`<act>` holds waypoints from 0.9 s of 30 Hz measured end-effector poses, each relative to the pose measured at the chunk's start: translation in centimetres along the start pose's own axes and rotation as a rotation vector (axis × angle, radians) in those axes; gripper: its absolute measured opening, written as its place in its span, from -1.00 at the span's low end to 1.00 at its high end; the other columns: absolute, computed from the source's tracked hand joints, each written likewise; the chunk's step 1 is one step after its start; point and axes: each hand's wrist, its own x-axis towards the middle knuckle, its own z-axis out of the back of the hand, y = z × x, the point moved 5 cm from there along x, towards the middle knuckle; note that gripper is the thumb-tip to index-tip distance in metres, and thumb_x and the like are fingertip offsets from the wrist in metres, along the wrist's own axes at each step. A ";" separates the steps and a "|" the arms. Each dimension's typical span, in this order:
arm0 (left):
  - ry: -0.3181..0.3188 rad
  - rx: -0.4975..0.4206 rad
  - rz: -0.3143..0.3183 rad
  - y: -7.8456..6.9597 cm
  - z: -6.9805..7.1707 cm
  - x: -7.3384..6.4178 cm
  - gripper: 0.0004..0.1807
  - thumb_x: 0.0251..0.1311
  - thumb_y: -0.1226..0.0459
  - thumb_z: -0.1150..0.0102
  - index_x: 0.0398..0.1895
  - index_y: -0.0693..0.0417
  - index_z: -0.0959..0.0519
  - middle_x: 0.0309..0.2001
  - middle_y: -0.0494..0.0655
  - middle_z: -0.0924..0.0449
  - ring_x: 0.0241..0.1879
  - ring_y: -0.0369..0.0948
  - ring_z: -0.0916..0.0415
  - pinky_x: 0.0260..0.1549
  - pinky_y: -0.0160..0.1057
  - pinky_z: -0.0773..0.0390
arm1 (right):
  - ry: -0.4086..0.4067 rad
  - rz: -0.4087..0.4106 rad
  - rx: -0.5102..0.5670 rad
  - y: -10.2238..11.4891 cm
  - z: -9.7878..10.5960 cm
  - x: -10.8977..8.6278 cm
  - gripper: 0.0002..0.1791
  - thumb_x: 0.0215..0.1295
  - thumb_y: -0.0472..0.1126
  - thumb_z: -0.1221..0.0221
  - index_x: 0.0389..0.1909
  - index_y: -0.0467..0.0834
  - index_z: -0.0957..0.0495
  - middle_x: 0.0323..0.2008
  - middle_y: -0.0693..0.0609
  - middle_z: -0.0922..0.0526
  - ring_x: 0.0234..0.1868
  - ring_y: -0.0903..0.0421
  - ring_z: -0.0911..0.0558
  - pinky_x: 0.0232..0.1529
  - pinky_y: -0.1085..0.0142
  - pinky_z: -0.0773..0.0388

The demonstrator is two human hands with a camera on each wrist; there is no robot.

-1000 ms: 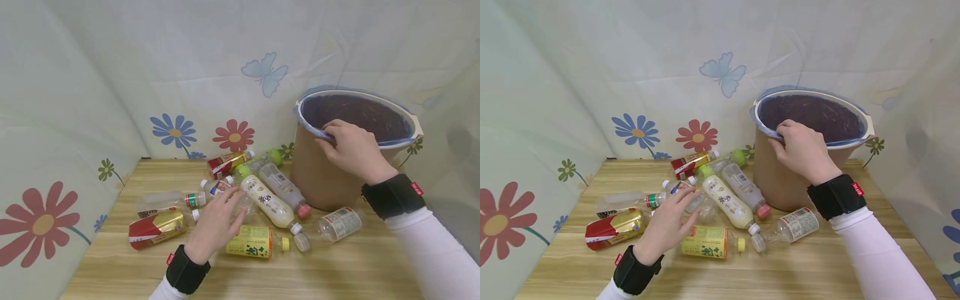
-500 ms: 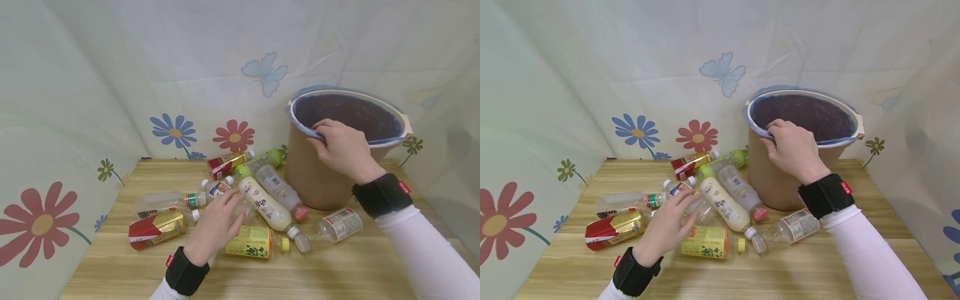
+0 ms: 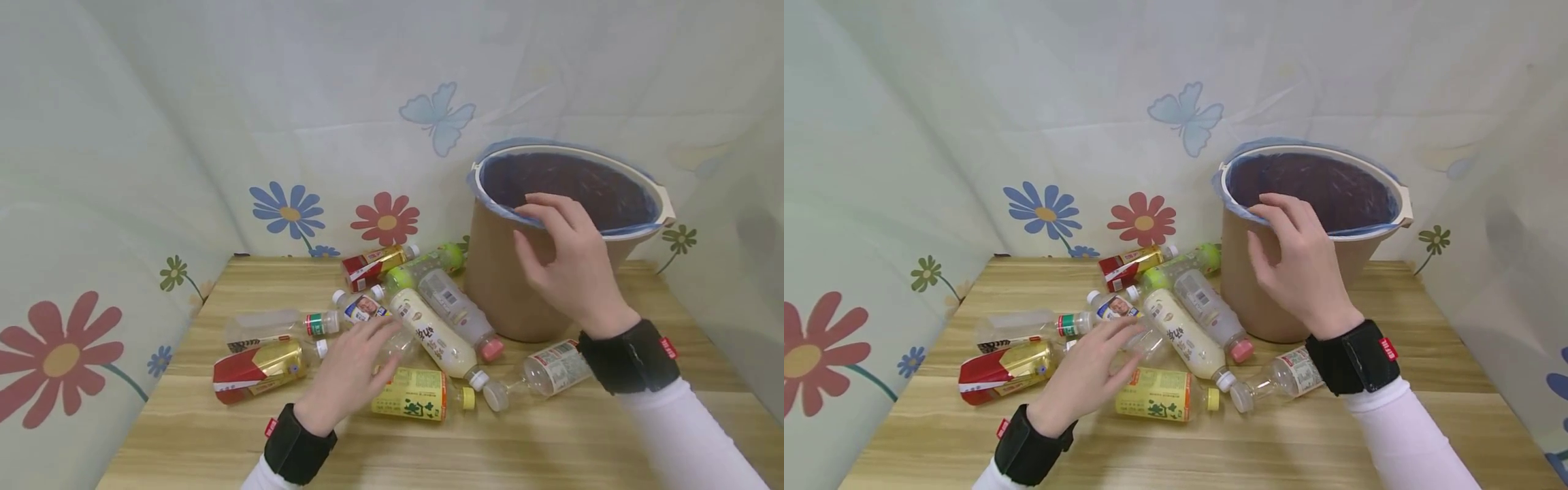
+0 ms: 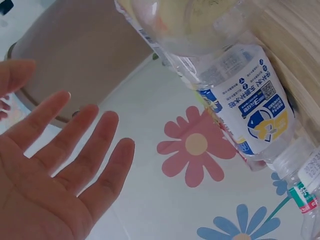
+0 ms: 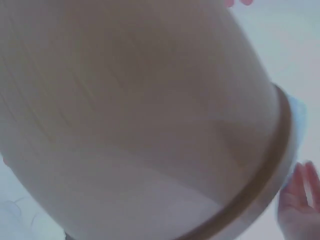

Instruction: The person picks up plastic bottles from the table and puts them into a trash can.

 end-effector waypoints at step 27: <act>0.326 0.002 -0.121 -1.5 -3.5 -0.1 -0.30 0.23 -0.13 -0.29 0.41 -0.17 -0.43 0.33 -0.07 -0.50 0.37 -0.04 -0.39 0.44 0.13 -0.32 | 0.157 -0.174 0.205 2.8 -7.0 -11.9 -0.32 0.11 -0.44 -0.31 0.33 -0.20 -0.46 0.27 -0.17 -0.56 0.24 -0.12 -0.55 0.34 0.74 -0.15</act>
